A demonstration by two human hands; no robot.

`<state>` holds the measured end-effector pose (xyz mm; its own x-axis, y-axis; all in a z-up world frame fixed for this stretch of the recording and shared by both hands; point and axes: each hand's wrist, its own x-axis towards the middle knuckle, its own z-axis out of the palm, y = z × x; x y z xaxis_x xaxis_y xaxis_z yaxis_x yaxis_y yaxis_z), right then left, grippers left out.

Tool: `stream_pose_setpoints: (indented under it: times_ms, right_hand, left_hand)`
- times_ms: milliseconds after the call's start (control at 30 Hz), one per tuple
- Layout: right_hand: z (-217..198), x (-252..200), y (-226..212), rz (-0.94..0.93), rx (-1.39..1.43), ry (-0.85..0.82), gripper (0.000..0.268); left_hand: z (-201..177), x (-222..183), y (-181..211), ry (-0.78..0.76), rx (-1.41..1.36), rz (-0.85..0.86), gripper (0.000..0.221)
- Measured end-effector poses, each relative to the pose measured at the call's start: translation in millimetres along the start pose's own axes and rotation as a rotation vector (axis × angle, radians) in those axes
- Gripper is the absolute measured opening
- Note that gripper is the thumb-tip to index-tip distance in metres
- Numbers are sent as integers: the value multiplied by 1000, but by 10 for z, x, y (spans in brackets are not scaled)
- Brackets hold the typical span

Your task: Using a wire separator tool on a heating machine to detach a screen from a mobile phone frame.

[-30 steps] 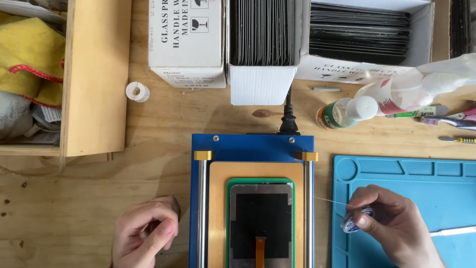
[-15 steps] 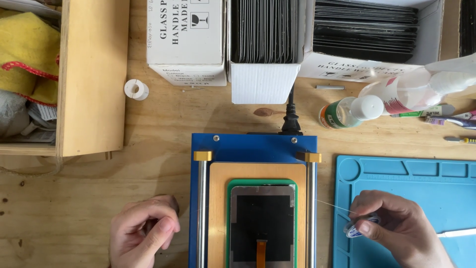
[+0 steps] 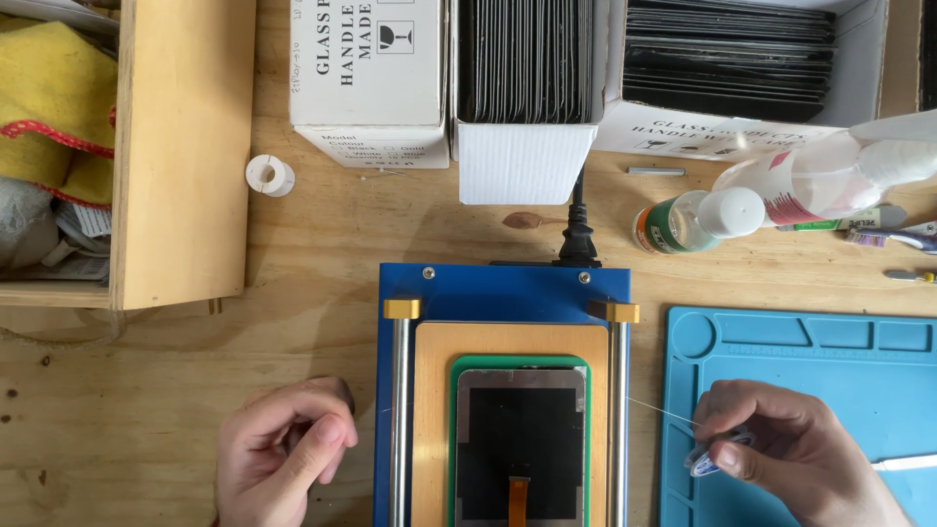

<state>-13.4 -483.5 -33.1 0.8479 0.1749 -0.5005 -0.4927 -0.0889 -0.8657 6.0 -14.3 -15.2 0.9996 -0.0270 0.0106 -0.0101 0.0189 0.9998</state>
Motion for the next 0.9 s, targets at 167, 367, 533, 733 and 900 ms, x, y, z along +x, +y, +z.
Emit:
stream_pose_setpoints:
  times_ms: [167,367,533,733,900]
  right_hand:
    - [-81,3,137,35,33,-22,15]
    - [-161,-10,309,24,99,-49,14]
    - [-215,-26,453,-6,87,-61,17]
    - [-169,-30,422,-39,131,-95,18]
    - [-176,-11,465,-115,145,-154,17]
  left_hand:
    - [-53,-13,15,-10,12,-115,35]
    - [-64,25,76,-46,17,-157,35]
    - [-81,49,99,-75,37,-180,36]
    - [-86,68,131,-110,21,-184,31]
    - [-107,125,172,-185,80,-145,25]
